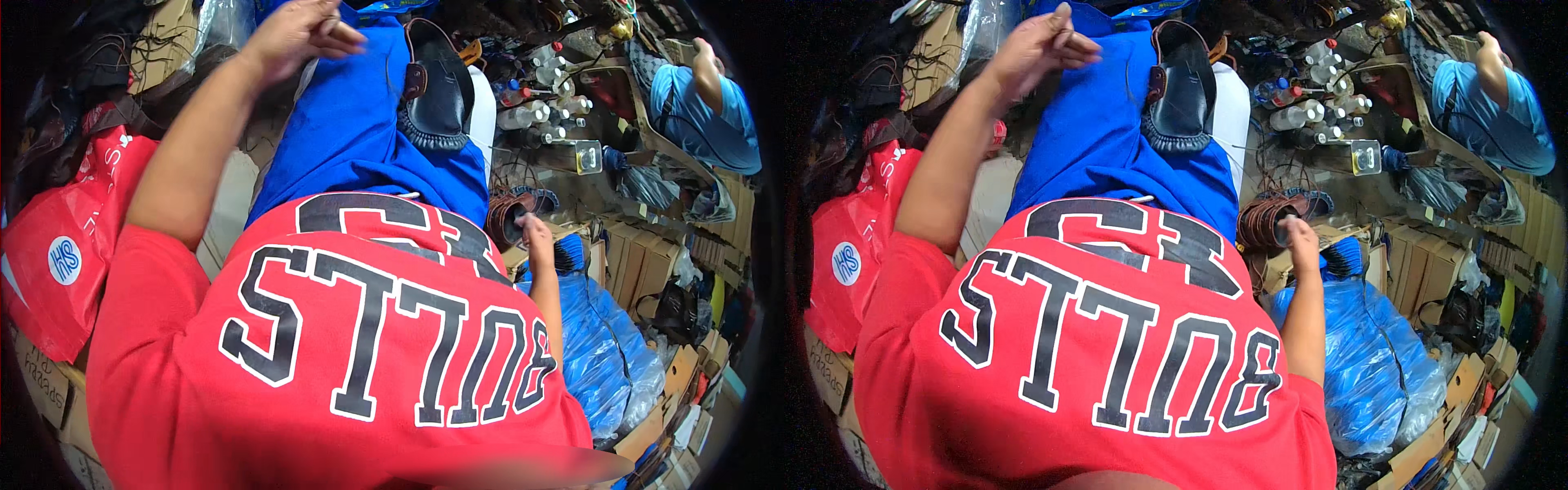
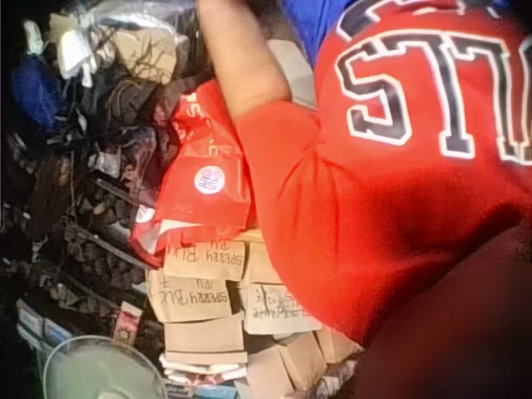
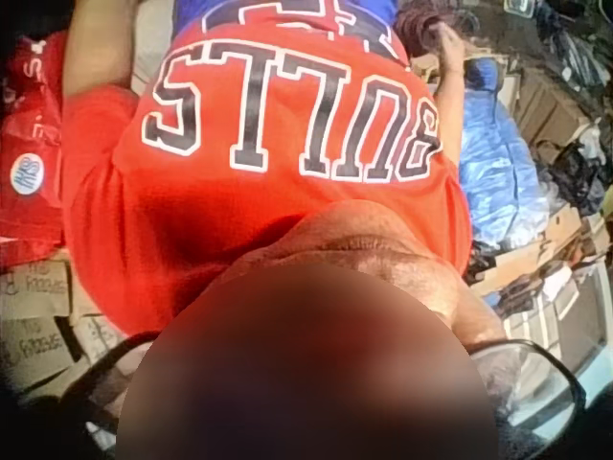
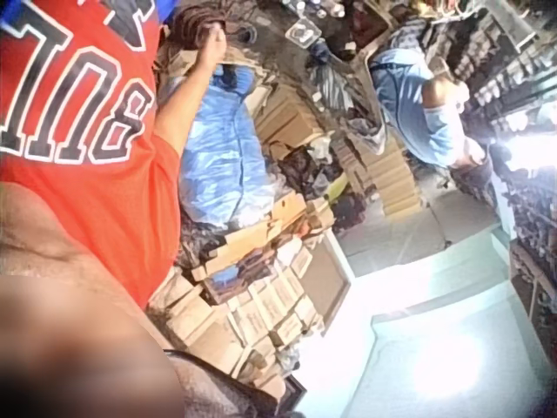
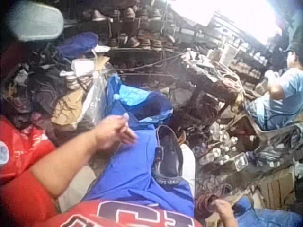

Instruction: Hand-stitching or lacing a black leather shoe upper in a workshop environment.

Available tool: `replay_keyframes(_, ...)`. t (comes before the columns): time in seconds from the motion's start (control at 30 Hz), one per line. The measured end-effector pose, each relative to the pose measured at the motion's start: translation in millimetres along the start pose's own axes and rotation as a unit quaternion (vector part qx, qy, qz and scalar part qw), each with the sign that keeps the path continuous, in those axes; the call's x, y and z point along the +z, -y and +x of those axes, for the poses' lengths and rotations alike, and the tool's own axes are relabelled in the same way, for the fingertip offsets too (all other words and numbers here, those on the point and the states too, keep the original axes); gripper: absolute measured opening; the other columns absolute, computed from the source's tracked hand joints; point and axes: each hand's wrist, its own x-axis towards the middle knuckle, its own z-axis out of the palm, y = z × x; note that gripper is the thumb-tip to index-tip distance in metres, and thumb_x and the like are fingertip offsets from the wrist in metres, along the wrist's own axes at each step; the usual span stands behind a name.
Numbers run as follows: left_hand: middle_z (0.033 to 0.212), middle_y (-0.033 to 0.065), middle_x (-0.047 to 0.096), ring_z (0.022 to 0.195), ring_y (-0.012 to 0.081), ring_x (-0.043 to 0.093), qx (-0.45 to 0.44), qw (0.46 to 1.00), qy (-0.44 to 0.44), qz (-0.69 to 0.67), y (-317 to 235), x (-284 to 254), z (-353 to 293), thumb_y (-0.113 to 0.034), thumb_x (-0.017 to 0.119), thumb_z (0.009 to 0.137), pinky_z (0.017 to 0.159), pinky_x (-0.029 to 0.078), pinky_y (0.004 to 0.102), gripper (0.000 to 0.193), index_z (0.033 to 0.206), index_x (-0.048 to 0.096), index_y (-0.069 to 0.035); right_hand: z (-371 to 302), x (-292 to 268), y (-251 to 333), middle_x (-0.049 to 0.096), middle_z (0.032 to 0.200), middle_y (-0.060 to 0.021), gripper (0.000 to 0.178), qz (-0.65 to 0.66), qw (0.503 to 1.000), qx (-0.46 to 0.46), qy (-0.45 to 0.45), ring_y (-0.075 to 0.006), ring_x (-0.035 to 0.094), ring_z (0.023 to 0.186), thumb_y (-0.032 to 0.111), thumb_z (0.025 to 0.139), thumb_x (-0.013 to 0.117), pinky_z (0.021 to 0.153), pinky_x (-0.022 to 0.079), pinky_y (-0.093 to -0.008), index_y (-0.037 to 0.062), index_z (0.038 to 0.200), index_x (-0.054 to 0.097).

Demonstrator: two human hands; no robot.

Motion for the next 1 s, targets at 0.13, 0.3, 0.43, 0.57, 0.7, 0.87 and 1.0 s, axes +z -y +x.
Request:
replay_keyframes(0.13,0.089,0.0115,0.069,0.079,0.0205,0.066,0.17,0.947,-0.059,0.267,13,-107,50,-0.031,0.054,0.091,0.072,0.052,0.0327,0.031,0.087,0.067,-0.002,16,-35,36,0.057,0.104,-0.0035,0.064,0.228,0.956,0.065,-0.173,-0.0132,0.054,0.091,0.054,0.089,0.053,0.077,0.044,-0.0285,0.0104,0.135,0.044)
replay_keyframes(0.3,0.084,0.0155,0.069,0.084,0.0296,0.066,0.108,0.79,0.04,0.603,-7,20,75,-0.04,0.052,0.09,0.082,0.048,0.0401,0.041,0.081,0.069,-0.004,40,39,214,0.057,0.107,-0.0088,0.055,-0.103,0.94,-0.325,0.003,-0.0176,0.056,0.096,0.018,0.082,0.068,0.084,0.046,-0.0311,0.0143,0.133,0.049)
replay_keyframes(0.43,0.109,0.0111,0.066,0.101,0.0287,0.063,-0.015,0.65,0.016,0.76,20,83,90,-0.062,0.065,0.067,0.084,0.05,0.0423,0.062,0.102,0.07,-0.011,43,91,289,0.062,0.094,-0.0118,0.056,-0.374,0.837,-0.383,0.12,-0.0264,0.06,0.084,0.034,0.07,0.077,0.075,0.048,-0.0359,0.0146,0.12,0.059)
replay_keyframes(0.57,0.111,0.0133,0.064,0.102,0.0288,0.062,-0.025,0.678,0.019,0.734,18,63,83,-0.043,0.071,0.066,0.085,0.05,0.0402,0.049,0.103,0.069,-0.011,54,98,274,0.063,0.081,-0.0116,0.06,-0.363,0.866,-0.328,0.102,-0.0254,0.063,0.073,0.043,0.064,0.08,0.068,0.049,-0.0363,0.0119,0.113,0.061)
replay_keyframes(0.7,0.103,0.016,0.061,0.097,0.0321,0.059,0.162,0.797,-0.093,0.574,35,19,78,-0.035,0.072,0.065,0.082,0.049,0.0395,0.041,0.095,0.067,-0.006,51,106,245,0.057,0.064,-0.0065,0.059,-0.247,0.935,-0.244,0.066,-0.0173,0.057,0.061,0.044,0.066,0.08,0.06,0.047,-0.0316,0.0086,0.109,0.059)
replay_keyframes(0.87,0.096,0.0156,0.059,0.09,0.0305,0.059,0.257,0.828,-0.197,0.459,33,-4,56,-0.031,0.075,0.067,0.078,0.047,0.0371,0.036,0.087,0.065,-0.003,59,127,239,0.059,0.065,-0.0057,0.056,-0.172,0.959,-0.202,0.095,-0.015,0.056,0.061,0.038,0.068,0.081,0.06,0.046,-0.031,0.006,0.107,0.059)
replay_keyframes(1.0,0.097,0.0152,0.059,0.087,0.0292,0.059,0.276,0.821,-0.21,0.453,34,-9,57,-0.031,0.076,0.067,0.076,0.047,0.0371,0.036,0.086,0.064,-0.003,64,136,240,0.062,0.072,-0.0036,0.04,-0.031,0.954,-0.219,0.202,-0.0103,0.053,0.064,0.032,0.074,0.078,0.058,0.044,-0.0303,-0.0005,0.09,0.062)
